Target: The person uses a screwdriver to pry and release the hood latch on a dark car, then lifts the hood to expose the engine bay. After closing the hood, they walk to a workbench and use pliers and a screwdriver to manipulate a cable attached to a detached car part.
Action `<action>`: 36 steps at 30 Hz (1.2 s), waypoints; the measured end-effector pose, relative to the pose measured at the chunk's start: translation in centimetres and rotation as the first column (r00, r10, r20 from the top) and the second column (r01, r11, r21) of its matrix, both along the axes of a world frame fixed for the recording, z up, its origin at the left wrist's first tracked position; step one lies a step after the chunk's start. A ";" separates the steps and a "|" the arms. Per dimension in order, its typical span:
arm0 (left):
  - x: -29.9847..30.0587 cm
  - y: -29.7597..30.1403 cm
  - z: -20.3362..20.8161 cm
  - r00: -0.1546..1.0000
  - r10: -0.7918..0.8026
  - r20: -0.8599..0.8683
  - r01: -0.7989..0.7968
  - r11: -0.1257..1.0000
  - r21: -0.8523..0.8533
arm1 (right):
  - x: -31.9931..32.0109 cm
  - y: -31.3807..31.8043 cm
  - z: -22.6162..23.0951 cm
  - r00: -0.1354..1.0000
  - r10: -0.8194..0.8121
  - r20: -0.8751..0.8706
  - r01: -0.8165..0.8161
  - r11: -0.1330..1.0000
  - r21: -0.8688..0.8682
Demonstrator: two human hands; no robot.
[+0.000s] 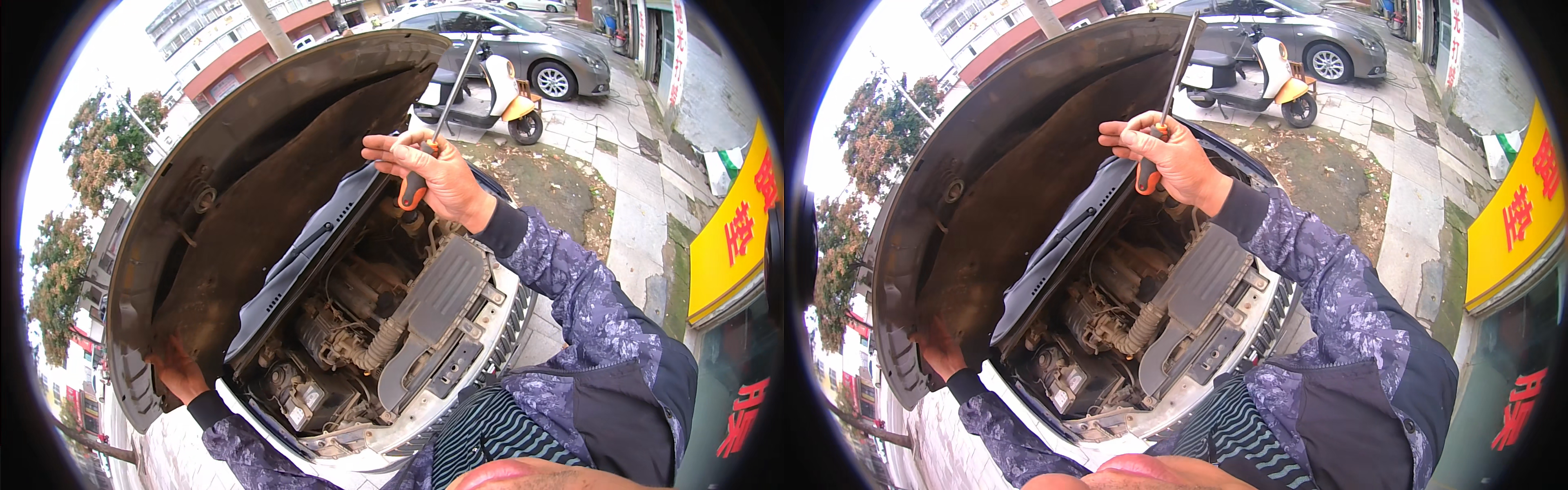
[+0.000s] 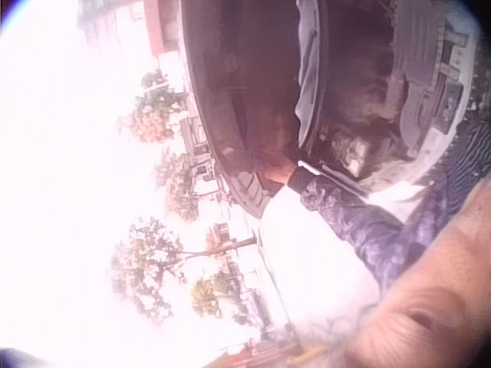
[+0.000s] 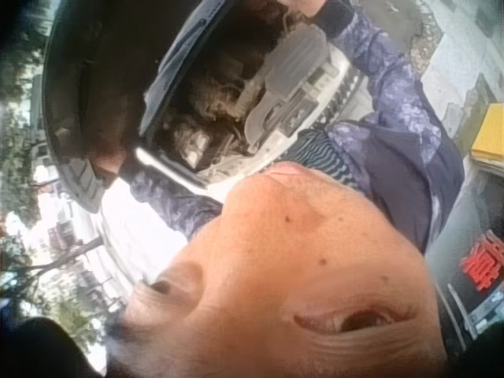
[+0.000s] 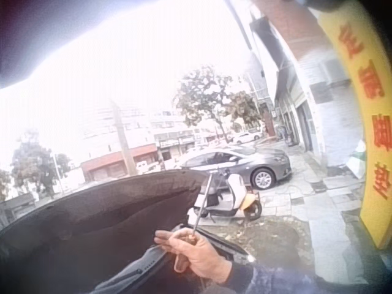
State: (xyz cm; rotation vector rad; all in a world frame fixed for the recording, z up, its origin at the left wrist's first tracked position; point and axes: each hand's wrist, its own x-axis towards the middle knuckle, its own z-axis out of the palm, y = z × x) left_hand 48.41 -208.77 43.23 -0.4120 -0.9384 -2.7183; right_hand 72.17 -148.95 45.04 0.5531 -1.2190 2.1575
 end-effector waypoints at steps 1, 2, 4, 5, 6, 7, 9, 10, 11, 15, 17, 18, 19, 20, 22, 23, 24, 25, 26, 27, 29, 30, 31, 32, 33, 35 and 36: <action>0.4 0.5 0.0 0.999 0.047 0.022 -0.047 0.999 -0.016 | 0.2 -0.2 0.4 1.000 -0.009 0.022 0.009 1.000 0.000; 0.9 0.8 0.1 0.995 0.082 0.053 -0.081 0.997 -0.011 | 0.4 -0.3 0.9 1.000 0.005 -0.007 -0.005 1.000 0.031; 1.5 1.5 -0.2 0.997 0.078 0.014 -0.078 0.997 -0.025 | 0.7 -0.4 1.6 1.000 0.024 -0.001 -0.024 0.998 0.053; 1.8 1.7 -0.6 0.997 0.076 -0.009 -0.076 0.996 -0.038 | 0.7 -0.3 1.9 0.998 0.060 -0.031 -0.059 0.997 0.052; 2.1 1.8 -1.0 0.999 0.014 -0.048 -0.014 1.000 -0.012 | 0.9 -0.2 2.3 0.996 0.088 -0.030 -0.087 0.995 0.048; 2.2 1.8 -1.4 0.997 0.075 -0.017 -0.075 0.996 -0.048 | 0.9 -0.1 2.5 0.990 0.133 -0.040 -0.131 0.990 0.043; 2.7 1.6 -2.6 0.997 0.081 0.010 -0.081 0.997 -0.020 | 1.0 0.1 3.0 0.989 0.146 -0.006 -0.145 0.988 0.051; 2.8 1.5 -3.3 0.995 0.096 -0.032 -0.098 0.993 -0.062 | 1.0 0.1 3.2 0.990 0.144 -0.002 -0.144 0.988 0.057; 3.2 1.4 -3.8 0.993 0.077 -0.090 -0.085 0.992 -0.097 | 1.1 0.1 3.6 0.989 0.150 -0.003 -0.150 0.986 0.067; 4.4 2.2 -5.1 0.986 0.094 -0.136 -0.111 0.986 -0.126 | 1.7 -0.1 5.1 0.991 0.136 0.004 -0.136 0.988 0.072; 5.6 2.6 -5.2 0.986 0.100 -0.135 -0.121 0.980 -0.157 | 2.7 0.1 6.0 0.997 0.077 -0.024 -0.072 0.981 0.179; 6.3 2.9 -5.4 0.986 0.106 -0.129 -0.127 0.978 -0.165 | 3.2 0.4 6.6 0.984 0.174 -0.039 -0.161 0.961 0.227; 6.8 3.1 -5.4 0.986 0.118 -0.115 -0.136 0.977 -0.163 | 3.7 0.3 6.6 0.994 0.105 -0.014 -0.105 0.993 0.052; 7.2 3.4 -5.2 0.990 0.077 -0.122 -0.093 0.987 -0.134 | 3.8 0.5 7.2 0.990 0.141 -0.024 -0.139 0.988 0.069; 7.7 3.9 -5.1 0.982 0.145 -0.122 -0.170 0.958 -0.230 | 4.2 0.6 7.7 0.982 0.183 -0.034 -0.178 0.977 0.114; 7.9 4.1 -5.1 0.984 0.114 -0.137 -0.141 0.969 -0.205 | 4.4 0.6 7.9 0.981 0.192 -0.030 -0.186 0.973 0.139; 7.9 4.2 -5.0 0.987 0.094 -0.132 -0.118 0.975 -0.188 | 4.6 0.5 8.0 0.986 0.169 -0.011 -0.166 0.978 0.127; 8.0 4.3 -5.1 0.983 0.148 -0.109 -0.168 0.962 -0.213 | 4.7 0.5 8.3 0.985 0.170 0.004 -0.169 0.977 0.129; 7.9 4.3 -5.1 0.984 0.145 -0.102 -0.163 0.965 -0.204 | 4.9 0.3 8.4 0.985 0.169 0.018 -0.170 0.977 0.132; 7.8 4.3 -5.0 0.989 0.137 -0.060 -0.144 0.980 -0.134 | 5.1 0.4 8.8 0.986 0.166 0.031 -0.169 0.977 0.133; 7.4 3.9 -4.9 0.987 0.127 -0.094 -0.143 0.971 -0.190 | 5.0 0.2 9.4 0.973 0.227 0.035 -0.230 0.961 0.152; 7.1 3.6 -4.9 0.993 0.115 -0.032 -0.117 0.986 -0.118 | 5.1 0.2 9.5 0.977 0.209 0.045 -0.213 0.969 0.126; 6.8 3.4 -4.9 0.992 0.109 -0.067 -0.119 0.979 -0.168 | 4.9 0.2 9.9 0.980 0.190 0.054 -0.195 0.976 0.101; 6.5 2.9 -4.7 0.994 0.098 -0.040 -0.103 0.983 -0.150 | 4.6 0.2 10.3 0.968 0.248 0.041 -0.251 0.960 0.128; 6.2 2.6 -4.9 0.998 0.038 -0.059 -0.047 0.988 -0.149 | 4.4 0.3 10.4 0.988 0.145 0.056 -0.151 0.982 0.118; 5.4 1.5 -4.6 1.000 0.013 0.015 -0.011 0.995 -0.097 | 3.8 0.5 11.1 0.974 0.219 0.064 -0.225 0.967 0.120; 4.8 1.1 -4.4 1.000 -0.014 0.010 0.015 0.995 -0.097 | 3.3 0.6 11.5 0.971 0.229 0.068 -0.236 0.966 0.110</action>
